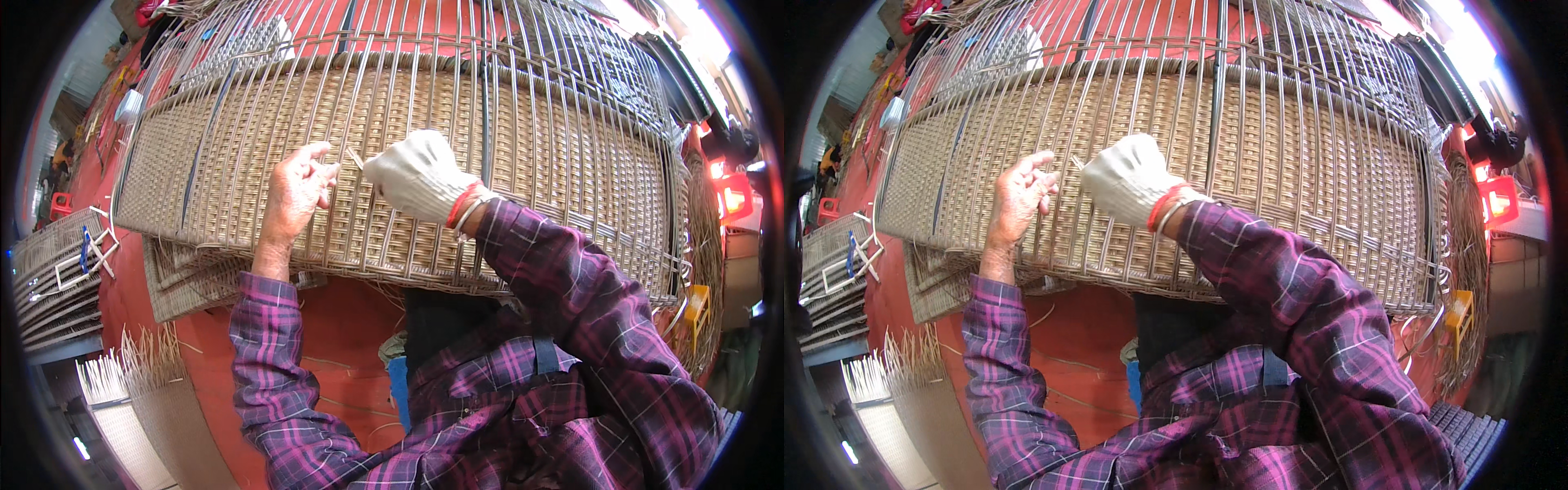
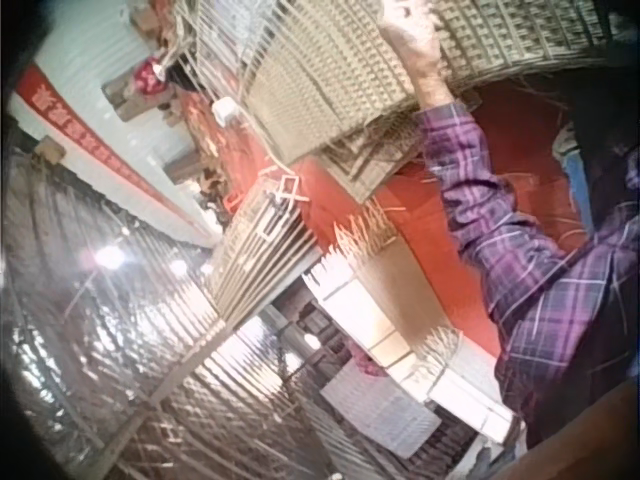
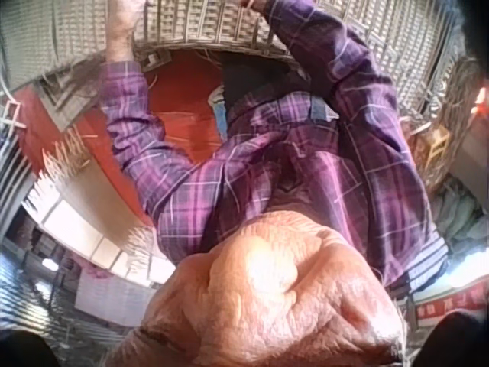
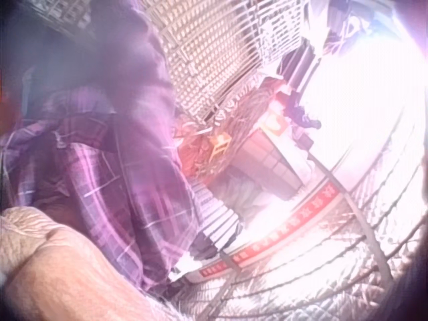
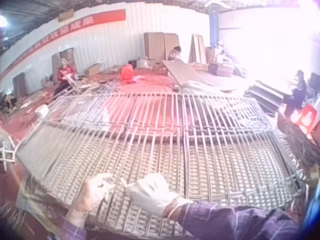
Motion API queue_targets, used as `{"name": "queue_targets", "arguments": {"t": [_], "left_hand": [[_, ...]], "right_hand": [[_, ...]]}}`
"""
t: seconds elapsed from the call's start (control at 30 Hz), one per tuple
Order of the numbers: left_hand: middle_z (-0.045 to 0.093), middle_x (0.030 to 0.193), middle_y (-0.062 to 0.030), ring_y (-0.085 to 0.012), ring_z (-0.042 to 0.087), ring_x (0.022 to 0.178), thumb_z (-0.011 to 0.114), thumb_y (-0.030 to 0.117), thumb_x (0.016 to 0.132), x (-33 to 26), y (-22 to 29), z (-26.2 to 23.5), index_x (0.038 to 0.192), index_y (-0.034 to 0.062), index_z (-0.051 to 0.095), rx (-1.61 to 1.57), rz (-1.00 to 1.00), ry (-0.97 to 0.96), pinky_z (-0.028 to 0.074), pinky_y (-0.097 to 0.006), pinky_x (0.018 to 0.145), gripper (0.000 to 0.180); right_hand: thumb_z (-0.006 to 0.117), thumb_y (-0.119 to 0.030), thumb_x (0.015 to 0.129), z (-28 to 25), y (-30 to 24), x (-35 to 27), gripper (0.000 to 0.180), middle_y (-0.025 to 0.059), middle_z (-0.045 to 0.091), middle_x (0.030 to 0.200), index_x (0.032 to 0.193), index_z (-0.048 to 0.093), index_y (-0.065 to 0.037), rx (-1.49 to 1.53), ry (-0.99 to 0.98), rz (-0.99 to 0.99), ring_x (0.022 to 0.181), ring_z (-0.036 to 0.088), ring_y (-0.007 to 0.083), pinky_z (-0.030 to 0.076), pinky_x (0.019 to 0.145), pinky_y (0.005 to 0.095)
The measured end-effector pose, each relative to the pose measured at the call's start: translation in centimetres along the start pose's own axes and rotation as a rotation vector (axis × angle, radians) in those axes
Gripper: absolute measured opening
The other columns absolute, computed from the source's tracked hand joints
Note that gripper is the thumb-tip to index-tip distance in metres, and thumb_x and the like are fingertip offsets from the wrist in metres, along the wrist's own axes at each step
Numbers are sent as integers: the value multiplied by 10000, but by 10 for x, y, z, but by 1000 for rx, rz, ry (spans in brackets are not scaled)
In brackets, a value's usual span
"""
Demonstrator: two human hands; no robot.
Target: The person weaves a large basket by hand, interlacing flexible strips through a metal frame. They repeatedly pull and tuck the strips to tighten the weave, occasionally repositioning the basket to access different sections.
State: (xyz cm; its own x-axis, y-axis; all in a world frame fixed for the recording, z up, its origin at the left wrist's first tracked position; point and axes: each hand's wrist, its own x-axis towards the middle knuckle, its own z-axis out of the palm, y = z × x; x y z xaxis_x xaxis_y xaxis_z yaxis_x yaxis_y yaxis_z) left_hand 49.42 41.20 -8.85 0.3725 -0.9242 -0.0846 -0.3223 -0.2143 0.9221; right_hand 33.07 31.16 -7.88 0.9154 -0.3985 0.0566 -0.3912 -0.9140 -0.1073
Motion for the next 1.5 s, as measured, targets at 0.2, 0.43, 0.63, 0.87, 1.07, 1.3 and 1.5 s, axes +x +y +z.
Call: {"name": "queue_targets", "arguments": {"t": [0.2,0.43,0.63,0.87,1.07,1.3,1.5], "left_hand": [[560,634,-14,-34,435,475,586,201,913,18,-3,-6,1232,10,548,-43,-137,-342,325,-195,420,375],[533,597,18,-17,430,454,616,202,906,23,-5,-4,935,42,621,-107,-148,-437,325,-174,401,162],[520,563,34,-18,422,447,643,147,867,2,9,-69,776,47,646,207,-41,-166,305,-189,381,135],[520,617,49,-25,419,551,681,39,816,-38,14,-79,810,45,643,335,290,118,349,-214,494,39],[537,636,17,-27,462,504,649,48,850,-26,-3,-50,1274,44,513,105,163,226,404,-197,456,445],[584,698,1,-30,483,518,619,122,881,-5,-27,-34,1140,-9,599,13,44,162,407,-184,466,291],[581,655,-9,-44,497,489,608,133,886,3,-36,-37,1104,1,615,-13,24,140,435,-211,461,255]], "right_hand": [[557,-149,776,17,-6,9,143,121,651,685,798,680,-81,322,29,81,642,651,293,500,578,392],[564,-237,838,28,8,5,199,146,651,771,878,683,-82,808,138,257,725,640,312,504,648,393],[626,-200,866,26,-2,-5,408,168,644,1059,1214,534,-10,953,566,218,935,648,215,540,811,338],[566,-231,890,5,-42,41,226,96,649,832,1061,641,-104,900,379,-323,719,632,236,513,655,362],[513,-244,897,-5,-17,37,226,73,592,612,865,674,-88,659,103,165,534,576,166,462,505,333],[544,-79,692,5,-26,44,115,92,603,597,709,653,-111,-64,41,-87,554,618,264,463,490,382],[554,-160,807,9,-1,50,157,60,589,590,822,709,-134,404,170,-30,513,567,174,464,494,326]]}}
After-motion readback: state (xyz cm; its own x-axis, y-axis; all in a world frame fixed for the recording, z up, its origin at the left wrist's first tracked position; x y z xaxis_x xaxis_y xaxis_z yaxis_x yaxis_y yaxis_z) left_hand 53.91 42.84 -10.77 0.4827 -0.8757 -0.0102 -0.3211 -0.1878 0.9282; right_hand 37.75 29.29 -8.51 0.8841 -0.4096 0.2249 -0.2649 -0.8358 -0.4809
